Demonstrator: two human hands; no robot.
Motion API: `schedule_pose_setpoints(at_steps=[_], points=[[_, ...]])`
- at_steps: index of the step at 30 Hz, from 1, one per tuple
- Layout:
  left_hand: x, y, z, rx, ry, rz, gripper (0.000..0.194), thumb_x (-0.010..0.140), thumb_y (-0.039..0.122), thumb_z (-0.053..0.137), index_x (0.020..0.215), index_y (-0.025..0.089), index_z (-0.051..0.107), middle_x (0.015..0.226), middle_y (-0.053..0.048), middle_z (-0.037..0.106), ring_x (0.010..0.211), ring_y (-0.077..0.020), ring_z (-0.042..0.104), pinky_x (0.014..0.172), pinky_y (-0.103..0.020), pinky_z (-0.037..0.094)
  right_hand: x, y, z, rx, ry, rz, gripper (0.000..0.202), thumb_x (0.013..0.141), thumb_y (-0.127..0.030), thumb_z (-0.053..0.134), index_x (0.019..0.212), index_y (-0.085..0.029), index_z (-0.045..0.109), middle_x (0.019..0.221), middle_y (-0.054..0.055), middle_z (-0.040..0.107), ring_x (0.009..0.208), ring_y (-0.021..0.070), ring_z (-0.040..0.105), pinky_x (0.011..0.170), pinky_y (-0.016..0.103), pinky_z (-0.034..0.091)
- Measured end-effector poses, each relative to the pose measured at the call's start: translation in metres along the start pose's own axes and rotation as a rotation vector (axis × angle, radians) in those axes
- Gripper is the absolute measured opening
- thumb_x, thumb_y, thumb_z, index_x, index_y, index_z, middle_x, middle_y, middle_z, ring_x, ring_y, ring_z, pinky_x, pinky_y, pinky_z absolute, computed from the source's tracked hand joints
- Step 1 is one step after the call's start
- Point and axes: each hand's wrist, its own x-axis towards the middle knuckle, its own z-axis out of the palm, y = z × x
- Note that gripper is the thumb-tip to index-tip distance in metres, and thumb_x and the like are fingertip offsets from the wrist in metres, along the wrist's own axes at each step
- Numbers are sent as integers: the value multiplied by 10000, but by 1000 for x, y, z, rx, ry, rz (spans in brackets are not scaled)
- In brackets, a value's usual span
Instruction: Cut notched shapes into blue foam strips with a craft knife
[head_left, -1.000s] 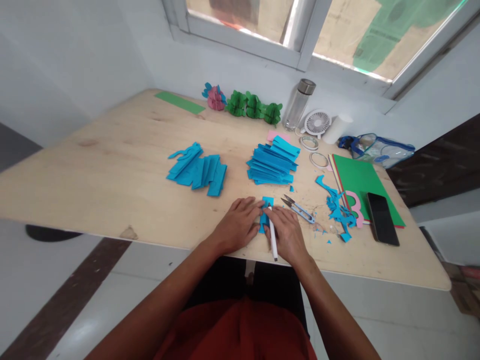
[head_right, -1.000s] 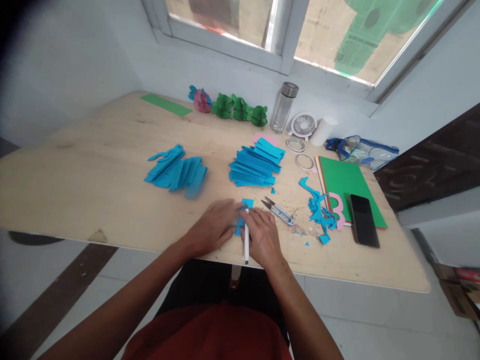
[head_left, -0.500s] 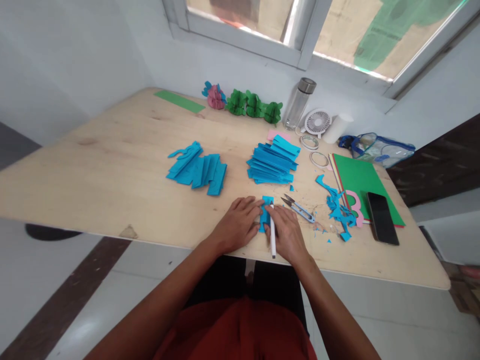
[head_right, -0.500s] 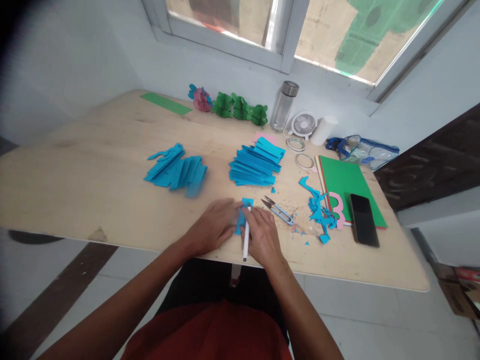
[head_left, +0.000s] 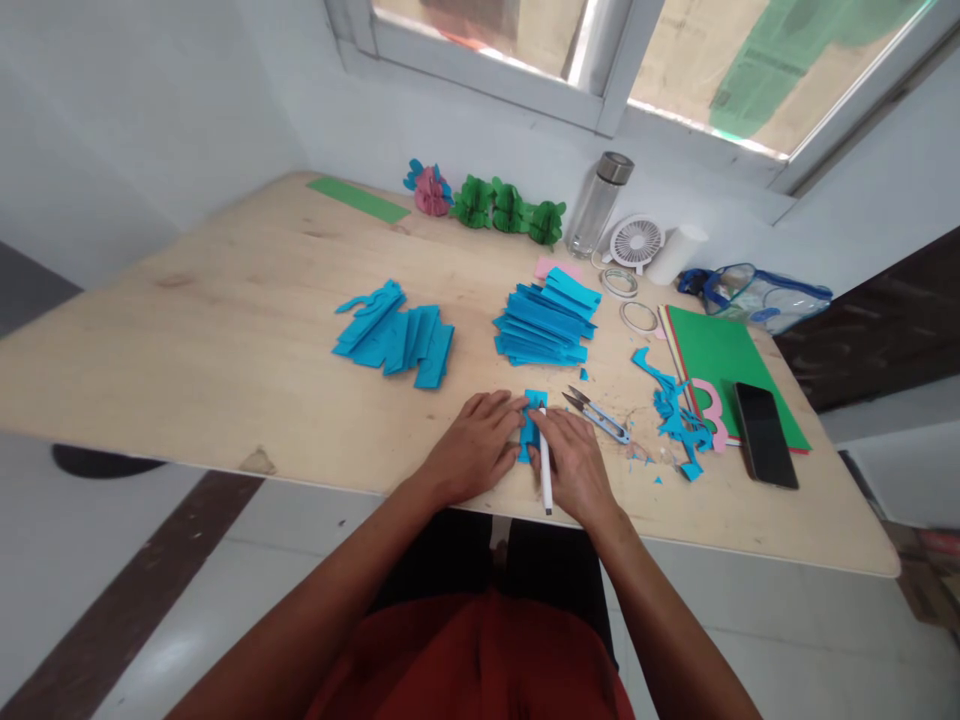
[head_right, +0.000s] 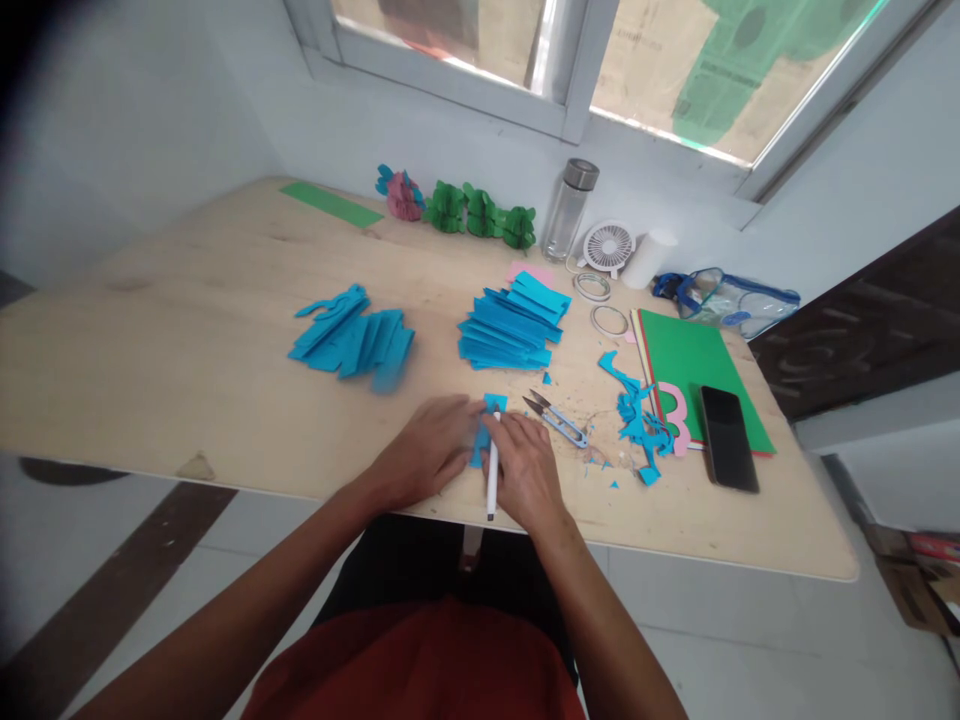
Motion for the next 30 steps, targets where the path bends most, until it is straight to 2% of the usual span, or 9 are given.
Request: schedule_pose_setpoints(at_steps=[15, 24, 30], points=[[1, 1, -2, -25, -1, -20, 397, 884, 210, 485, 1268, 165, 573, 1430, -132, 553, 1360, -317, 437, 1136, -545, 354, -1, 0, 1, -16, 2, -7, 464, 953, -261, 526, 1414, -206, 524, 1278, 138, 662, 1230, 297, 557, 1035, 488, 437], [3, -2, -1, -48, -47, -34, 310, 874, 237, 497, 1156, 174, 608, 1426, -119, 555, 1346, -313, 445, 1156, -541, 331, 0, 1, -1, 1, -30, 10, 470, 942, -241, 539, 1412, -214, 527, 1280, 132, 658, 1249, 297, 541, 1038, 481, 433], [4, -10, 6, -122, -22, -57, 374, 868, 231, 504, 1230, 158, 565, 1407, -119, 571, 1358, -304, 436, 1152, -531, 339, 0, 1, -1, 12, -13, 3, 458, 955, -249, 525, 1412, -218, 529, 1289, 122, 660, 1237, 292, 546, 1047, 477, 420]])
